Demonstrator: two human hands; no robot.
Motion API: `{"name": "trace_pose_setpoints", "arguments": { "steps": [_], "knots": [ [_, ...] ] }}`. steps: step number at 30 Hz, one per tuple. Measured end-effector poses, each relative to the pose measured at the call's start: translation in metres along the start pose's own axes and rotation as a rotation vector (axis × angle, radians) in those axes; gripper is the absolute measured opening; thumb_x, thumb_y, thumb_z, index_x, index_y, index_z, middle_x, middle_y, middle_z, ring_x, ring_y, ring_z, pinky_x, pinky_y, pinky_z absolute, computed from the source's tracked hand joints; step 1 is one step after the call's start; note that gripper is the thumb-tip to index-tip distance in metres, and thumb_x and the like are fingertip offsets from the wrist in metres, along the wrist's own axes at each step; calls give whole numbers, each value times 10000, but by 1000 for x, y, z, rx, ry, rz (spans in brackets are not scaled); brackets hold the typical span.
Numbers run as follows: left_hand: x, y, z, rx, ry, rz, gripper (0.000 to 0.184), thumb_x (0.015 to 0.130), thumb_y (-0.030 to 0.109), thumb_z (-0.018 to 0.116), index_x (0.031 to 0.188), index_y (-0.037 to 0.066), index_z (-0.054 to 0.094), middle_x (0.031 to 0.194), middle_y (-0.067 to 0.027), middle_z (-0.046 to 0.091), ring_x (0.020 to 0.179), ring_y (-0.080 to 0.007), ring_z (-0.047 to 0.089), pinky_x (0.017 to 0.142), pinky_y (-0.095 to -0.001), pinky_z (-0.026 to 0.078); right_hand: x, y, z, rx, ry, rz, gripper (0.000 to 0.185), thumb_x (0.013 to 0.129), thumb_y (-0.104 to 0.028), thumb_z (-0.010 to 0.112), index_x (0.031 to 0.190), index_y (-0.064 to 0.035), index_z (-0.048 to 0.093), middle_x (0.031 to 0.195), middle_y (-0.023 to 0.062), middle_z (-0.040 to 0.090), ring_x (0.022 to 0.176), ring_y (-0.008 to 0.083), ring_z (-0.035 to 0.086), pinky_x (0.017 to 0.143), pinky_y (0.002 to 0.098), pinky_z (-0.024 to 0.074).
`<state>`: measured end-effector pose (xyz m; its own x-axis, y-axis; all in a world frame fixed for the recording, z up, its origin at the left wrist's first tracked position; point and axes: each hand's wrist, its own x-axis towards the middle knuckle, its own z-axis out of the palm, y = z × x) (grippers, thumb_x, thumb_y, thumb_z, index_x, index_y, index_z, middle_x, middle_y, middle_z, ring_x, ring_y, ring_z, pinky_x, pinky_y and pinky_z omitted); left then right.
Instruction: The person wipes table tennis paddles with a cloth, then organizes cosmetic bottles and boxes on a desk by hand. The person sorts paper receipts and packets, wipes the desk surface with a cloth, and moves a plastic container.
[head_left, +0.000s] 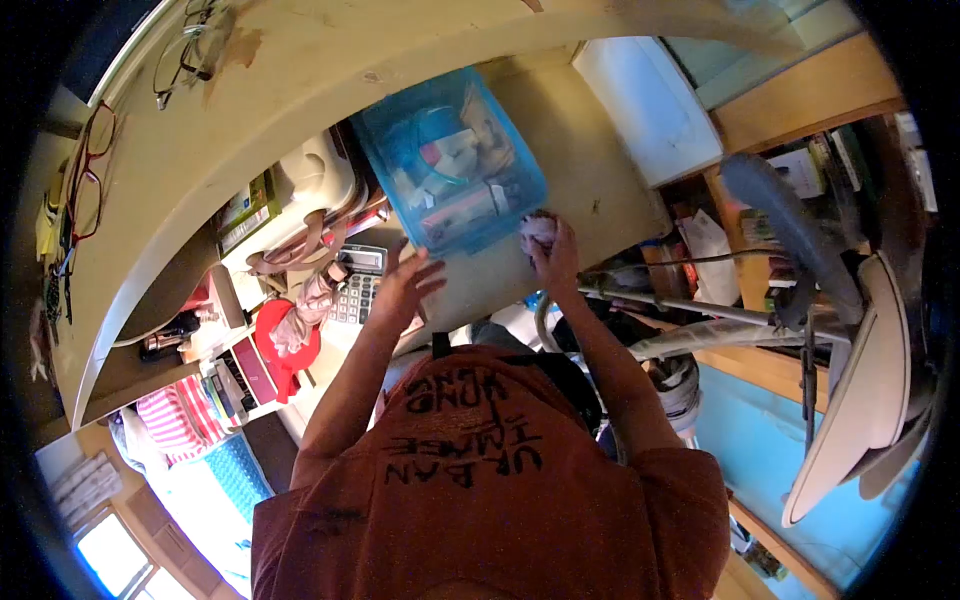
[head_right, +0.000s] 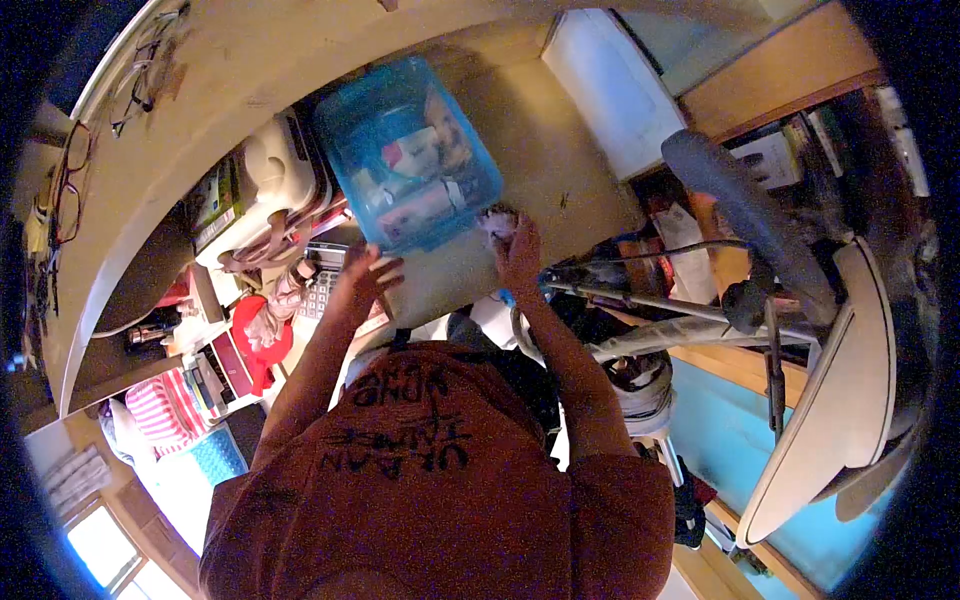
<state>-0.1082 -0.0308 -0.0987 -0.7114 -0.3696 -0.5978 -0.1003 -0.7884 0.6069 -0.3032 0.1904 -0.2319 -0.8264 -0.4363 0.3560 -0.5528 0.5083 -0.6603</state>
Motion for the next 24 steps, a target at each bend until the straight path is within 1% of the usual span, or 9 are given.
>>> {"name": "trace_pose_setpoints", "arguments": {
  "steps": [1, 3, 5, 6, 8, 11, 13, 19, 24],
  "knots": [
    [7, 3, 5, 45, -45, 60, 877, 854, 251, 728, 1460, 67, 121, 1353, -246, 420, 1213, -362, 496, 953, -486, 483, 9, -20, -3, 93, -146, 79, 685, 755, -284, 728, 1322, -20, 447, 1181, 256, 523, 1107, 439, 505, 983, 514, 400],
    [19, -4, 17, 126, 22, 133, 783, 864, 258, 716, 1436, 92, 209, 1342, -199, 446, 1203, -336, 505, 953, -493, 473, 1, -39, 6, 192, -294, 161, 679, 756, -293, 725, 1311, -11, 453, 1227, 257, 502, 1149, 438, 485, 1005, 530, 379],
    [43, -28, -2, 267, 33, 322, 662, 867, 234, 707, 1392, 131, 317, 1310, -144, 484, 1167, -303, 527, 908, -489, 491, -27, -42, 19, -193, -327, -317, 595, 753, -290, 717, 1263, -55, 520, 1334, 192, 467, 1253, 404, 424, 1073, 561, 312],
    [43, -27, 6, 322, -8, 437, 633, 861, 203, 709, 1370, 147, 337, 1288, -136, 496, 1141, -296, 540, 864, -479, 519, -32, -38, 19, -190, -328, -313, 595, 753, -290, 717, 1263, -55, 520, 1334, 192, 467, 1253, 404, 424, 1073, 561, 312],
    [35, -23, 14, 202, 165, 381, 533, 863, 112, 675, 1308, 155, 384, 1166, -139, 556, 1041, -284, 593, 798, -438, 556, -40, -27, 19, -180, -539, -622, 610, 745, -298, 715, 1278, -74, 518, 1371, 166, 432, 1300, 389, 374, 1084, 605, 263],
    [19, -9, 2, 195, 200, 346, 500, 854, -34, 626, 1257, 103, 364, 1125, -160, 543, 930, -270, 624, 651, -374, 582, -20, 3, 5, -246, -568, -443, 581, 772, -308, 702, 1287, -102, 529, 1439, 145, 387, 1378, 380, 302, 1103, 633, 184],
    [2, -5, -12, 271, 250, 353, 431, 846, -66, 590, 1214, 65, 408, 1061, -147, 578, 880, -233, 626, 658, -333, 564, 5, 6, -13, -381, -495, -205, 556, 801, -270, 678, 1311, -119, 515, 1459, 126, 377, 1375, 374, 308, 1103, 623, 195],
    [-66, -11, -24, 399, 287, 251, 408, 819, -64, 586, 1204, -3, 463, 1008, -126, 605, 810, -209, 628, 681, -326, 557, 31, 57, 6, -441, -189, 80, 598, 789, -266, 698, 1337, -149, 487, 1458, 117, 383, 1362, 386, 324, 1088, 585, 256],
    [-103, -26, -58, 421, 311, 119, 487, 787, -38, 638, 1240, 14, 464, 978, -106, 598, 813, -198, 624, 699, -323, 552, 42, 0, -9, -232, -387, -324, 544, 809, -237, 633, 1334, -175, 504, 1422, 103, 429, 1334, 370, 354, 1086, 585, 258]
  ]
}}
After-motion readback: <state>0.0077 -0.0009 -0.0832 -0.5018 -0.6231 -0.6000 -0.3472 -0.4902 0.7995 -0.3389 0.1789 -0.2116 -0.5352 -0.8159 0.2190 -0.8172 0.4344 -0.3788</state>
